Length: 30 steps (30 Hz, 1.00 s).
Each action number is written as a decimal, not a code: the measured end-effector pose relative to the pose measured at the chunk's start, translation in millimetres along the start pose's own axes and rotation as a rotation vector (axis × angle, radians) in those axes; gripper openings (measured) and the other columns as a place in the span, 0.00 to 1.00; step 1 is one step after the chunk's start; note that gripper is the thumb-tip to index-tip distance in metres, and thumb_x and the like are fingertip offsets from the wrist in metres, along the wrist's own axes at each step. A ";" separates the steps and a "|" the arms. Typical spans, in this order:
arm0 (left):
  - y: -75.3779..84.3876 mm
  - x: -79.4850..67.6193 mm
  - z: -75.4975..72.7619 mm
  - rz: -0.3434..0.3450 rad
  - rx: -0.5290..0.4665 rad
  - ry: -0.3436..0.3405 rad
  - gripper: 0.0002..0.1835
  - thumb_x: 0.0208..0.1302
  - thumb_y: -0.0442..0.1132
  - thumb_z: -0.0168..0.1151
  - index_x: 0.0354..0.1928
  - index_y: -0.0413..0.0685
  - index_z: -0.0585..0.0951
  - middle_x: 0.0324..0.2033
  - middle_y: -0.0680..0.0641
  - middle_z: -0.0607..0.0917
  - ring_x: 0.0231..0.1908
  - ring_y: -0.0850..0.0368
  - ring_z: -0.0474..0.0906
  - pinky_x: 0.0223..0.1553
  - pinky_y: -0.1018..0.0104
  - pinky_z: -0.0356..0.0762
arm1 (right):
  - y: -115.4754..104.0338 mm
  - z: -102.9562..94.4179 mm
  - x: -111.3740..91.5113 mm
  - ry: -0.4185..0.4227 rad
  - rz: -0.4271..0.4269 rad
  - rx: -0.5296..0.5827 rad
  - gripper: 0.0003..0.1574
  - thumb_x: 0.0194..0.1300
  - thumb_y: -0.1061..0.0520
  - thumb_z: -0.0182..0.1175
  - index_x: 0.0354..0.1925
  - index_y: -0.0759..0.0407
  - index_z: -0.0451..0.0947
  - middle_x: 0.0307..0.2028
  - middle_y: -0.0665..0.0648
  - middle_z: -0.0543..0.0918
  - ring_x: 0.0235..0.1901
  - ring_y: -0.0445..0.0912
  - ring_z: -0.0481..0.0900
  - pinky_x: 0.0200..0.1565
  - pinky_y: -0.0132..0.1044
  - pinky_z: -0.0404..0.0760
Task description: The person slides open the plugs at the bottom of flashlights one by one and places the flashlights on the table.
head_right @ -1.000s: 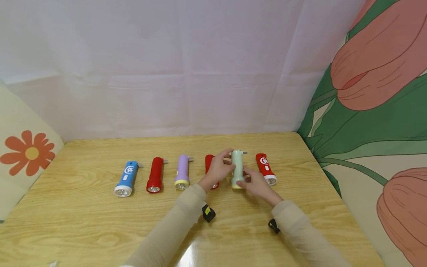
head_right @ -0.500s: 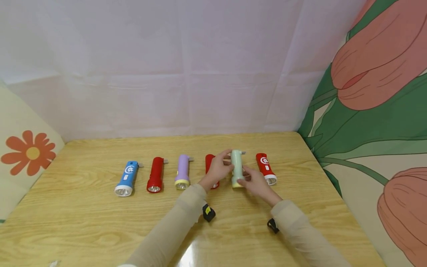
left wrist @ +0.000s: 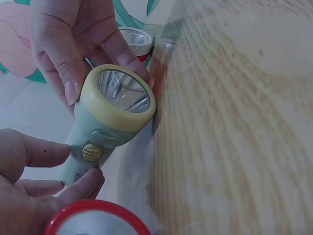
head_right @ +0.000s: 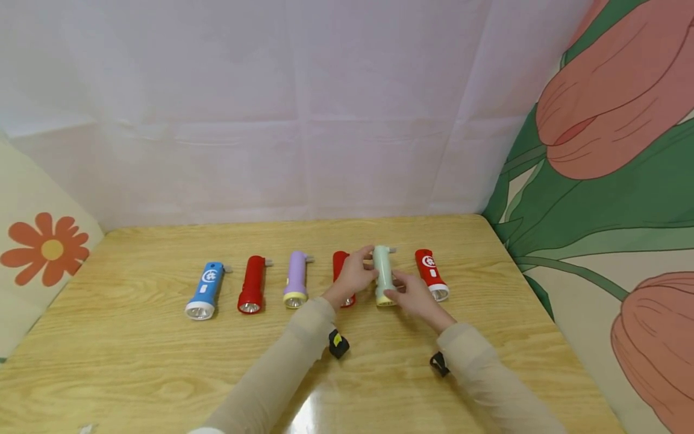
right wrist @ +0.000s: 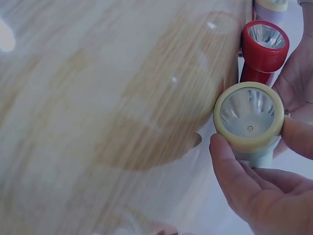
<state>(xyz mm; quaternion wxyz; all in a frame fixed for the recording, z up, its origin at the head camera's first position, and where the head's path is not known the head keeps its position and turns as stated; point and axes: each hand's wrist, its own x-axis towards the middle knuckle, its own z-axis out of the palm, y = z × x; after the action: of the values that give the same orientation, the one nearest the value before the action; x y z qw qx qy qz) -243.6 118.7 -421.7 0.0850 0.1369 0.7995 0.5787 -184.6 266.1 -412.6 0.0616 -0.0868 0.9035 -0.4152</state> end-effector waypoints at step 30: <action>-1.2 7.2 2.6 -0.030 0.237 -0.058 0.17 0.47 0.23 0.55 0.43 0.32 0.76 0.34 0.42 0.79 0.32 0.56 0.72 0.36 0.68 0.74 | 8.2 -7.4 9.8 -0.129 0.129 0.156 0.30 0.66 0.59 0.51 0.60 0.76 0.60 0.51 0.73 0.72 0.46 0.54 0.75 0.38 0.40 0.80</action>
<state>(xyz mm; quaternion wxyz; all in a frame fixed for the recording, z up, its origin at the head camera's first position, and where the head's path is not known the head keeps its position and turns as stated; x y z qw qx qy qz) -249.8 122.9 -423.5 0.1002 0.1507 0.8614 0.4746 -196.4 274.7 -414.4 0.1527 -0.0500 0.8664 -0.4728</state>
